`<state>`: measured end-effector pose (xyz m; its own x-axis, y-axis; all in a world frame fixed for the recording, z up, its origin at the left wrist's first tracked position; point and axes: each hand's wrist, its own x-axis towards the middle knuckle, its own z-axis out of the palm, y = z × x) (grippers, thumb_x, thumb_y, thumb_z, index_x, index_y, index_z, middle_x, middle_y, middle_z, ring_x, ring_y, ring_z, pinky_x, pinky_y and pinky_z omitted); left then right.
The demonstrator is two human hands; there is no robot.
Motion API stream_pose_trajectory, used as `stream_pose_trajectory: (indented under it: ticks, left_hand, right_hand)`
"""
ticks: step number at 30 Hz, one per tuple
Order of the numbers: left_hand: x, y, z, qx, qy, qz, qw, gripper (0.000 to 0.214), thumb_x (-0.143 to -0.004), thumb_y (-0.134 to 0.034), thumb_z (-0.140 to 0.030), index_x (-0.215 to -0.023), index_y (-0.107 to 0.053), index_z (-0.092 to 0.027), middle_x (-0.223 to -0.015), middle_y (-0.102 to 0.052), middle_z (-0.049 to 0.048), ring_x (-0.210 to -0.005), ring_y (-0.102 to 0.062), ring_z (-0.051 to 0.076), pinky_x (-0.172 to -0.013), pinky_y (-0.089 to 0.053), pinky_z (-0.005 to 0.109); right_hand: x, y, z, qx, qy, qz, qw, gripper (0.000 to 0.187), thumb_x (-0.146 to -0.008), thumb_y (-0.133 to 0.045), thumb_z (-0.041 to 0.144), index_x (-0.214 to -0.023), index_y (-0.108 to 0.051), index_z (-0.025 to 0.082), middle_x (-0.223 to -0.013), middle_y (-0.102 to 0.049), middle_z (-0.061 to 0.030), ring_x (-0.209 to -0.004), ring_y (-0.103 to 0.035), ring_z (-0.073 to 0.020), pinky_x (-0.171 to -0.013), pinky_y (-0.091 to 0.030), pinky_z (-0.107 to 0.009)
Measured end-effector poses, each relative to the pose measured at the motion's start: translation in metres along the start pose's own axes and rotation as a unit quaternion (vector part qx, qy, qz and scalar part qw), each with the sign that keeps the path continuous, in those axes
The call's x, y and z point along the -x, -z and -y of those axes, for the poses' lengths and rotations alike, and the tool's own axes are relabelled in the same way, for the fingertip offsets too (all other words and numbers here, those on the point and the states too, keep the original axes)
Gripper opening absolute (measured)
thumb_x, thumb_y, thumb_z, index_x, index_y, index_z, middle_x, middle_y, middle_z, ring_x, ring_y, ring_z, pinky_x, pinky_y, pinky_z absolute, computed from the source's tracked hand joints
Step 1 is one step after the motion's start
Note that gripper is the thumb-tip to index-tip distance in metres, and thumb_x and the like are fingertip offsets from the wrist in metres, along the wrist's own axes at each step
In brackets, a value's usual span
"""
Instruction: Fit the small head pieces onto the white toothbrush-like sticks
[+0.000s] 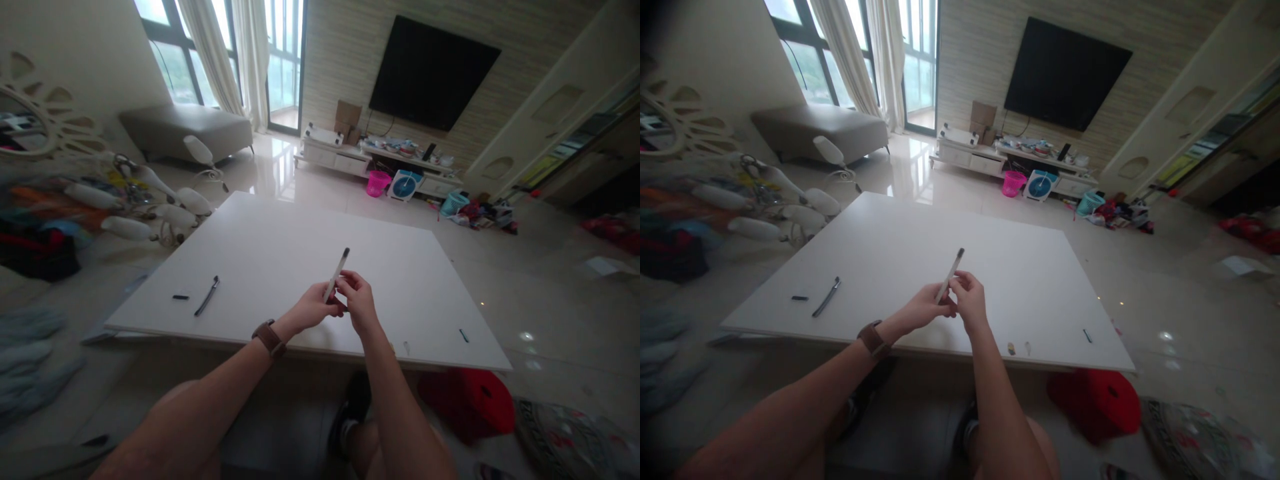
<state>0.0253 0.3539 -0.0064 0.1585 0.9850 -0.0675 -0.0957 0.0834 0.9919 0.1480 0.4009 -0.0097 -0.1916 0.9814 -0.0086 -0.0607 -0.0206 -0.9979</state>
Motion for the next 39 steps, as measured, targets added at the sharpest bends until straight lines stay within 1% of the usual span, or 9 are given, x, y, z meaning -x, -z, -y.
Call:
stream_pose_trajectory:
  ticks: [5, 10, 15, 17, 21, 29, 32, 35, 39]
  left_hand:
    - [-0.003, 0.000, 0.001, -0.003, 0.013, 0.004, 1.000, 0.017, -0.068, -0.070, -0.012, -0.079, -0.058, -0.015, -0.069, -0.068, 0.0026, -0.067, -0.067, 0.016, -0.065, -0.053, 0.028]
    - [-0.008, 0.008, 0.005, -0.001, 0.025, 0.005, 1.000, 0.025, -0.070, -0.077, -0.019, -0.078, -0.054, -0.016, -0.071, -0.071, 0.0050, -0.067, -0.068, 0.016, -0.066, -0.052, 0.028]
    - [-0.012, 0.016, 0.005, 0.076, 0.022, -0.076, 0.994, 0.033, -0.071, -0.083, -0.027, -0.078, -0.053, -0.015, -0.077, -0.069, 0.0055, -0.076, -0.073, 0.019, -0.073, -0.056, 0.032]
    - [-0.012, 0.020, 0.003, 0.116, 0.014, -0.111, 0.987, 0.035, -0.071, -0.084, -0.028, -0.078, -0.052, -0.015, -0.083, -0.070, 0.0066, -0.081, -0.074, 0.020, -0.079, -0.057, 0.034]
    - [-0.011, 0.024, 0.000, 0.159, 0.005, -0.157, 0.975, 0.034, -0.071, -0.084, -0.024, -0.077, -0.052, -0.014, -0.084, -0.071, 0.0075, -0.086, -0.074, 0.020, -0.086, -0.057, 0.035]
    - [-0.013, 0.027, -0.001, 0.175, -0.021, -0.216, 0.960, 0.036, -0.064, -0.087, -0.023, -0.076, -0.054, -0.014, -0.086, -0.072, 0.0061, -0.083, -0.072, 0.017, -0.090, -0.057, 0.038]
    - [-0.014, 0.029, -0.003, 0.172, -0.028, -0.213, 0.961, 0.037, -0.063, -0.087, -0.024, -0.075, -0.054, -0.014, -0.082, -0.071, 0.0053, -0.081, -0.072, 0.018, -0.089, -0.058, 0.038]
    - [-0.014, 0.031, -0.005, 0.161, -0.026, -0.217, 0.962, 0.036, -0.064, -0.087, -0.024, -0.075, -0.055, -0.014, -0.082, -0.072, 0.0086, -0.084, -0.072, 0.021, -0.086, -0.058, 0.039]
    - [-0.013, 0.032, -0.004, 0.167, -0.031, -0.222, 0.960, 0.034, -0.065, -0.086, -0.023, -0.077, -0.056, -0.014, -0.085, -0.072, 0.0092, -0.086, -0.072, 0.021, -0.086, -0.058, 0.038]
  right_hand:
    - [-0.006, 0.004, 0.002, 0.010, 0.004, 0.015, 1.000, 0.034, -0.075, -0.073, 0.048, -0.089, -0.068, 0.017, -0.082, -0.067, -0.0038, -0.077, -0.063, -0.0163, -0.079, -0.054, -0.032]
    - [-0.014, 0.013, 0.022, -0.081, 0.088, -0.115, 0.986, 0.033, -0.082, -0.066, 0.050, -0.091, -0.056, 0.020, -0.080, -0.064, -0.0010, -0.081, -0.068, -0.0165, -0.078, -0.055, -0.031]
    - [-0.015, 0.028, 0.028, -0.098, 0.087, -0.162, 0.978, 0.035, -0.083, -0.064, 0.053, -0.095, -0.051, 0.022, -0.069, -0.049, 0.0070, -0.051, -0.057, -0.0092, -0.045, -0.040, -0.019]
    - [-0.012, 0.031, 0.023, -0.057, 0.067, -0.136, 0.987, 0.037, -0.084, -0.062, 0.055, -0.095, -0.054, 0.021, -0.072, -0.051, 0.0062, -0.043, -0.046, -0.0057, -0.039, -0.030, -0.018]
    - [-0.004, 0.030, 0.013, 0.089, 0.067, -0.078, 0.991, 0.047, -0.092, -0.047, 0.061, -0.095, -0.065, 0.018, -0.066, -0.052, 0.0028, -0.047, -0.041, -0.0081, -0.045, -0.031, -0.022]
    - [0.005, 0.015, 0.011, 0.356, 0.095, -0.013, 0.930, 0.042, -0.096, -0.048, 0.052, -0.080, -0.070, 0.020, -0.059, -0.054, 0.0015, -0.056, -0.044, -0.0123, -0.055, -0.025, -0.025]
    - [0.003, 0.013, 0.011, 0.413, 0.092, 0.000, 0.906, 0.039, -0.097, -0.048, 0.049, -0.078, -0.069, 0.021, -0.060, -0.057, 0.0008, -0.057, -0.046, -0.0125, -0.057, -0.023, -0.025]
    - [0.001, 0.016, 0.014, 0.453, 0.093, -0.057, 0.885, 0.038, -0.098, -0.048, 0.047, -0.079, -0.068, 0.021, -0.062, -0.059, -0.0001, -0.057, -0.045, -0.0127, -0.056, -0.021, -0.026]
    - [0.003, 0.017, 0.016, 0.424, 0.109, -0.044, 0.898, 0.041, -0.099, -0.045, 0.048, -0.078, -0.066, 0.021, -0.060, -0.057, 0.0007, -0.056, -0.046, -0.0123, -0.056, -0.022, -0.026]
